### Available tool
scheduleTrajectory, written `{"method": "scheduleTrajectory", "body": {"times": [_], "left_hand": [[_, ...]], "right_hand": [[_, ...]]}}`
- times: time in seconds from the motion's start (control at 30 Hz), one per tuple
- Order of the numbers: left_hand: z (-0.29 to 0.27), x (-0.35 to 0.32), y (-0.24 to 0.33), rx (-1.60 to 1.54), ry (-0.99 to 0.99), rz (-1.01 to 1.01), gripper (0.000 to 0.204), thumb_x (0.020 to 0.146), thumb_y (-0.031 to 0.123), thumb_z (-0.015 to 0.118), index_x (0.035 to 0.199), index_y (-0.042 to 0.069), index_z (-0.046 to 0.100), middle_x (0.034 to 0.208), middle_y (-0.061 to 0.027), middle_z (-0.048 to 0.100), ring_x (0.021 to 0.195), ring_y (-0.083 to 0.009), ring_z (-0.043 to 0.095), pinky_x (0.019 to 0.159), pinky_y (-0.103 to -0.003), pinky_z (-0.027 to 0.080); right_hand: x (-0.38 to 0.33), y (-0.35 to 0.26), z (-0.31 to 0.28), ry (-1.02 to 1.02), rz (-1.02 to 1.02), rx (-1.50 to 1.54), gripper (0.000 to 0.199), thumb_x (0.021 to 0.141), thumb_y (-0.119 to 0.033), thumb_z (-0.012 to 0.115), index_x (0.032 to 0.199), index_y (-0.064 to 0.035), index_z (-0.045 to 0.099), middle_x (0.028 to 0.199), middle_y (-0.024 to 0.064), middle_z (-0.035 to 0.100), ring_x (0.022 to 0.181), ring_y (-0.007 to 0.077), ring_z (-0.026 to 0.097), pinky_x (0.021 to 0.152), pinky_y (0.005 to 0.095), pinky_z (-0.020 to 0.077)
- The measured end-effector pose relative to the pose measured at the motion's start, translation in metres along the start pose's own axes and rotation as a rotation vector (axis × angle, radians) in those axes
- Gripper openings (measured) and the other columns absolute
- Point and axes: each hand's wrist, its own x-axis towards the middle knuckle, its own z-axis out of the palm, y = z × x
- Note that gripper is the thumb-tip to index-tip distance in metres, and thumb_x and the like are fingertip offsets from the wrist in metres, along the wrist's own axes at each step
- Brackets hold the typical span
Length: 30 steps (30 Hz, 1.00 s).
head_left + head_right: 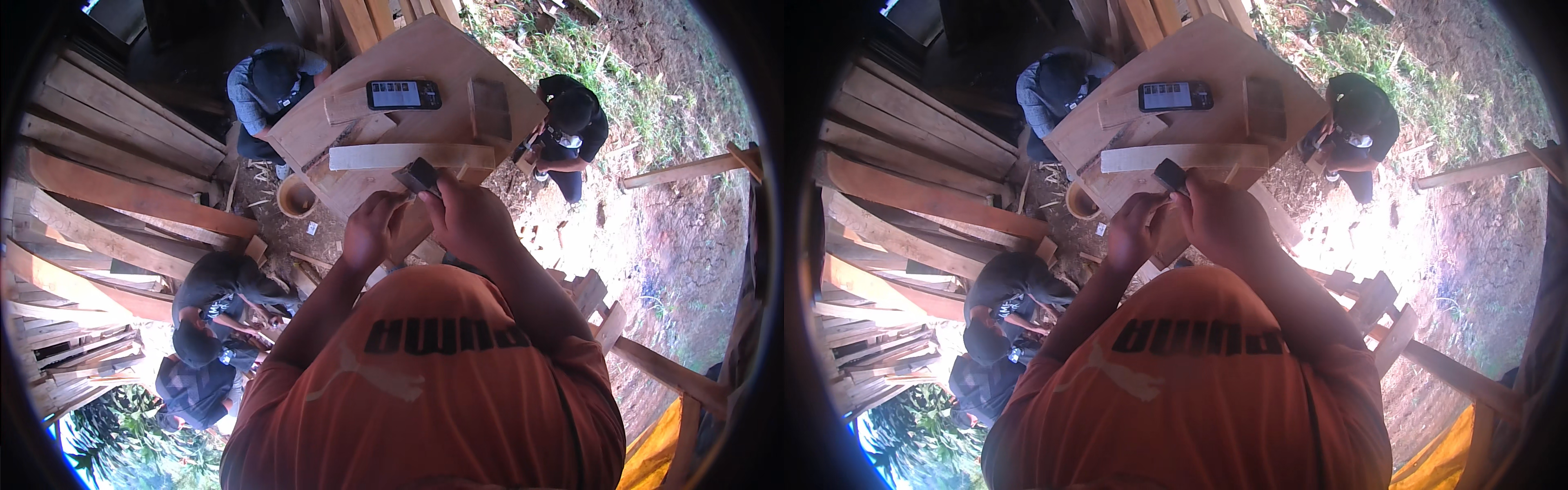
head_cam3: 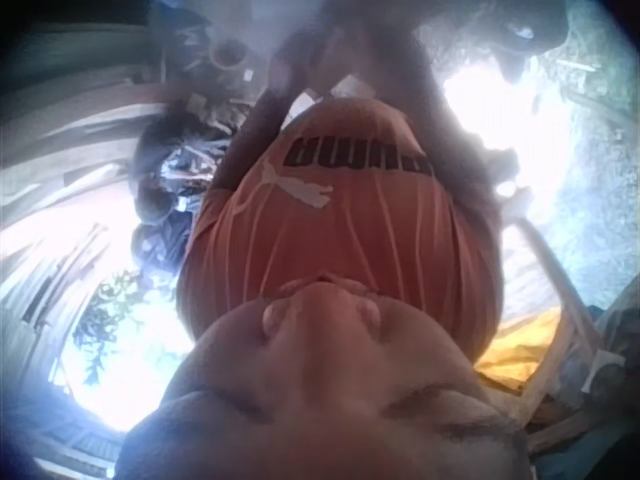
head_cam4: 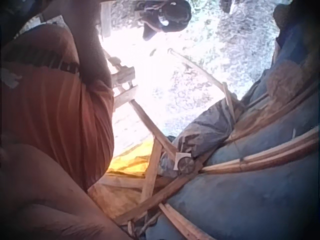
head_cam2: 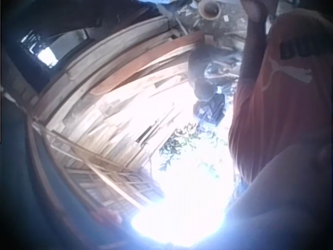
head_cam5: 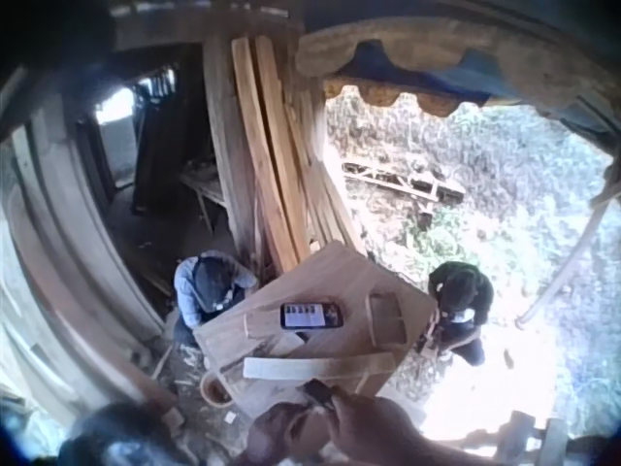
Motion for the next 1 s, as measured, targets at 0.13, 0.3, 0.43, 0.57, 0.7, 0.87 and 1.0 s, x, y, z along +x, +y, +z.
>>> {"method": "scheduleTrajectory", "body": {"times": [0.13,0.3,0.43,0.57,0.7,0.87,1.0], "left_hand": [[0.01,-0.004,-0.01,-0.019,-0.019,0.0,0.019,0.096,0.001,0.082,0.113,0.006,0.077,0.101,-0.0148,0.079,0.091,-0.0354,0.078,0.074,-0.045,0.063],[0.005,-0.002,-0.003,-0.004,-0.021,-0.001,0.019,0.095,0.0,0.082,0.112,0.006,0.077,0.099,-0.0143,0.078,0.09,-0.0353,0.078,0.074,-0.046,0.062],[0.01,-0.009,-0.013,0.005,-0.029,0.005,0.02,0.094,-0.001,0.083,0.112,0.006,0.077,0.099,-0.0145,0.077,0.089,-0.0354,0.077,0.073,-0.046,0.062],[0.005,0.005,-0.007,-0.027,-0.014,-0.004,0.021,0.093,0.0,0.083,0.113,0.005,0.077,0.098,-0.0149,0.076,0.087,-0.0352,0.077,0.073,-0.046,0.061],[0.008,0.004,-0.007,-0.013,-0.064,-0.027,0.02,0.094,0.002,0.083,0.113,0.006,0.076,0.099,-0.014,0.075,0.085,-0.0352,0.076,0.071,-0.046,0.061],[0.01,0.002,-0.007,-0.008,-0.07,-0.03,0.019,0.095,0.004,0.082,0.112,0.006,0.075,0.098,-0.013,0.075,0.086,-0.0352,0.076,0.072,-0.046,0.062],[0.015,-0.004,-0.008,-0.022,-0.037,-0.024,0.021,0.094,0.002,0.083,0.112,0.005,0.075,0.096,-0.0142,0.075,0.085,-0.0356,0.076,0.072,-0.047,0.061]], "right_hand": [[0.002,0.013,0.013,-0.01,0.023,-0.032,0.028,0.111,-0.032,0.065,0.12,-0.0057,0.064,0.08,0.0242,0.074,0.076,0.0493,0.075,0.066,0.0604,0.0582],[0.0,0.005,0.006,-0.026,0.053,-0.004,0.029,0.111,-0.034,0.064,0.117,-0.005,0.063,0.081,0.0245,0.074,0.078,0.0491,0.075,0.068,0.0601,0.0584],[0.001,0.02,0.018,-0.071,0.065,-0.03,0.03,0.111,-0.034,0.064,0.118,-0.0048,0.063,0.082,0.0249,0.074,0.079,0.0485,0.075,0.068,0.06,0.0585],[0.008,0.011,0.007,-0.024,0.014,-0.033,0.031,0.111,-0.035,0.064,0.12,-0.0049,0.063,0.082,0.0242,0.074,0.078,0.0486,0.075,0.068,0.0603,0.0583],[0.003,0.005,0.006,-0.045,0.041,-0.07,0.031,0.112,-0.035,0.063,0.12,-0.0049,0.062,0.081,0.0237,0.074,0.077,0.0485,0.075,0.068,0.0604,0.0582],[0.007,0.01,0.007,-0.04,0.034,-0.071,0.031,0.112,-0.035,0.063,0.12,-0.0048,0.062,0.079,0.0237,0.073,0.076,0.0482,0.075,0.067,0.0603,0.0581],[0.001,0.016,0.013,-0.027,0.028,-0.055,0.03,0.112,-0.034,0.063,0.117,-0.0049,0.061,0.079,0.024,0.073,0.075,0.0485,0.075,0.066,0.0607,0.0577]]}}
